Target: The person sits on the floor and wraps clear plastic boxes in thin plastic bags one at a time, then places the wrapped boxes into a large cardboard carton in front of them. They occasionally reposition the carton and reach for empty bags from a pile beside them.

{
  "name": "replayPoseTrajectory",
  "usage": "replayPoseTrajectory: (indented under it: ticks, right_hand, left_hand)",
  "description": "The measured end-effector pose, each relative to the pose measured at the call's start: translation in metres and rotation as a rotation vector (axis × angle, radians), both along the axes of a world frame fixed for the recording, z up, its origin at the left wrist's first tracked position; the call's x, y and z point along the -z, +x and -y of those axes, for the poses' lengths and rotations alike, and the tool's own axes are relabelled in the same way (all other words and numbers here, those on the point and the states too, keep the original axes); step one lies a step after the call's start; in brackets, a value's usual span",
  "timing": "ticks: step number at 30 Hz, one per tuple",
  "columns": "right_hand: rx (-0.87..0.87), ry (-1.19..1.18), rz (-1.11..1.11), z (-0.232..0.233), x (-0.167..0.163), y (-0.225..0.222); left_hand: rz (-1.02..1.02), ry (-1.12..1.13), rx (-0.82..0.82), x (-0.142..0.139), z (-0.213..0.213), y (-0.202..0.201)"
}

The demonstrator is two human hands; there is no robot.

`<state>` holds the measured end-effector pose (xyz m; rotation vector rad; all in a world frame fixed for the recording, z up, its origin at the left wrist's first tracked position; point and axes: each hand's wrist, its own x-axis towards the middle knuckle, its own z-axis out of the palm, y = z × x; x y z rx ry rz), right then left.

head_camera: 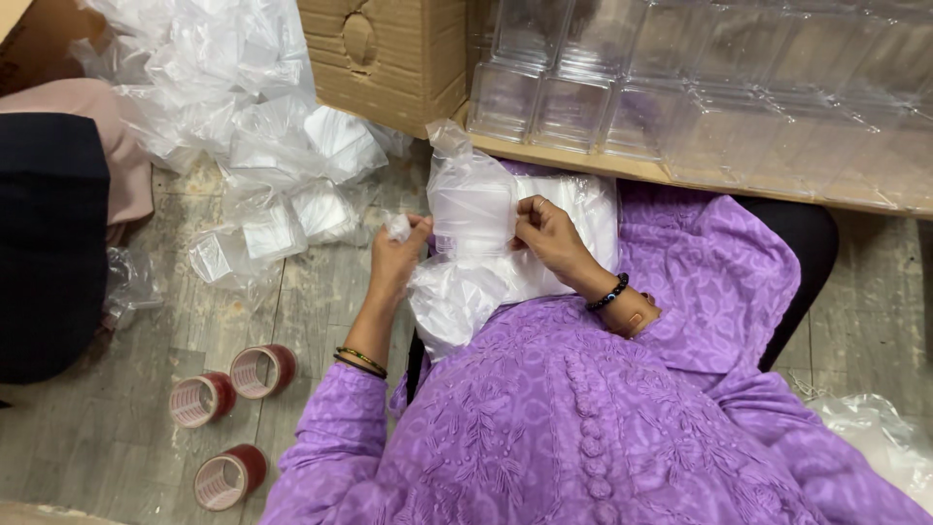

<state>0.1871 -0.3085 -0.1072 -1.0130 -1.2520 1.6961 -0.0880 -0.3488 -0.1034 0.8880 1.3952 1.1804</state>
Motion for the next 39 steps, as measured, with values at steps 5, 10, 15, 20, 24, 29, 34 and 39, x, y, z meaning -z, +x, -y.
replayPoseTrajectory:
  ticks: [5,10,15,20,24,29,34,39]
  right_hand:
    - [0.117,0.245,0.124,0.000,-0.017,0.004]
    - [0.264,0.629,0.322,0.003,-0.033,0.003]
    - [0.275,0.766,0.408,0.009,-0.022,0.006]
    - [0.131,0.717,0.709,0.010,-0.010,0.012]
    - [-0.093,0.720,0.700,0.002,-0.033,0.025]
    - [-0.175,0.994,0.494,-0.015,-0.059,0.018]
    - [-0.072,0.003,-0.219,-0.031,-0.050,-0.015]
    - [0.048,-0.452,-0.741,-0.037,-0.058,-0.015]
  left_hand:
    - [0.143,-0.247,0.037,-0.013,-0.005,0.013]
    - [0.508,-0.285,0.115,-0.001,-0.019,0.010]
    - [0.132,-0.277,0.187,0.026,-0.017,0.007]
    - [-0.655,0.106,0.146,0.035,0.001,0.026]
    - [-0.853,-0.017,0.129,0.021,-0.001,0.039]
    - [-0.981,0.030,0.208,-0.006,-0.017,0.043]
    - [-1.051,0.068,0.240,-0.044,-0.025,0.045]
    - [-0.744,0.148,0.392,-0.066,-0.003,0.077]
